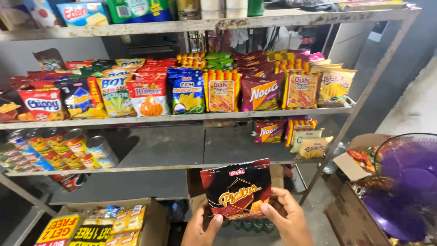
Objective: Organize bags of snacks and chips on retail shelves.
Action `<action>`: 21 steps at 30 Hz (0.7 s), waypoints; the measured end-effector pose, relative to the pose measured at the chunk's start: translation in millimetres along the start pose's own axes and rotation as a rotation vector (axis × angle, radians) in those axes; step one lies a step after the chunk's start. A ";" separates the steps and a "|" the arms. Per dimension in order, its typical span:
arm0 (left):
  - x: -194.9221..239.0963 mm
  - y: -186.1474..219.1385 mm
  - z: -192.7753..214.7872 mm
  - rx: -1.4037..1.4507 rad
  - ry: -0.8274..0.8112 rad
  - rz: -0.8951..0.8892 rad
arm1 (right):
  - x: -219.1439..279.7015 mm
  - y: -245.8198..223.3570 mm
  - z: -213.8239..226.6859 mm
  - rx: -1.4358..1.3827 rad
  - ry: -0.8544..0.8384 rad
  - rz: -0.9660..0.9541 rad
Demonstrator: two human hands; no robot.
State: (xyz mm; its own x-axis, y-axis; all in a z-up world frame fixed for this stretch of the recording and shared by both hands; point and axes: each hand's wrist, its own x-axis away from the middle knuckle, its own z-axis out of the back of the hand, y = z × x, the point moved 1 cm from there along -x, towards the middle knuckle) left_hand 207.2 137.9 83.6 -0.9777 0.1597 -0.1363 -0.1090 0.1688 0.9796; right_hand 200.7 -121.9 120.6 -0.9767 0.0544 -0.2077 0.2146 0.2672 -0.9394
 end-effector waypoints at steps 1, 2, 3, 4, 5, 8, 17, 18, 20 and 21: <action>-6.8 3.6 -11.2 0.004 -0.007 -0.004 | -5.2 -2.3 10.2 0.005 0.004 0.006; -13.4 7.1 -22.2 0.034 -0.013 -0.002 | -10.2 -4.4 20.4 0.027 0.028 -0.006; -18.3 10.3 -32.6 0.063 -0.016 0.002 | -14.4 -5.8 30.1 0.048 0.049 -0.020; -24.7 7.2 -41.5 0.066 -0.020 0.000 | -19.1 -6.0 40.1 0.052 0.052 -0.016; -31.0 4.2 -50.0 0.040 -0.018 -0.025 | -24.2 -6.3 49.6 0.051 0.046 0.016; -50.6 -2.2 -73.5 -0.004 0.021 -0.010 | -38.0 -9.6 77.0 0.072 0.025 0.074; -81.2 -15.6 -118.5 -0.123 0.114 -0.099 | -72.0 -3.9 123.4 0.091 -0.002 0.034; -82.9 -19.6 -119.2 -0.104 0.121 -0.044 | -75.9 1.2 125.3 0.080 0.028 -0.009; -91.6 -33.3 -119.7 -0.127 0.145 -0.036 | -84.9 32.8 137.8 0.098 0.063 -0.001; -95.5 -40.3 -119.4 -0.152 0.165 -0.029 | -88.1 48.9 144.0 0.114 0.102 0.009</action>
State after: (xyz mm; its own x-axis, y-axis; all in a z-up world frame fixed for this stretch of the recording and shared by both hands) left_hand 283.6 -0.3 74.7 -0.9885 -0.0061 -0.1513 -0.1514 0.0202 0.9883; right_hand 297.8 -252.2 53.8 -0.9688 0.1554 -0.1930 0.2170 0.1560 -0.9636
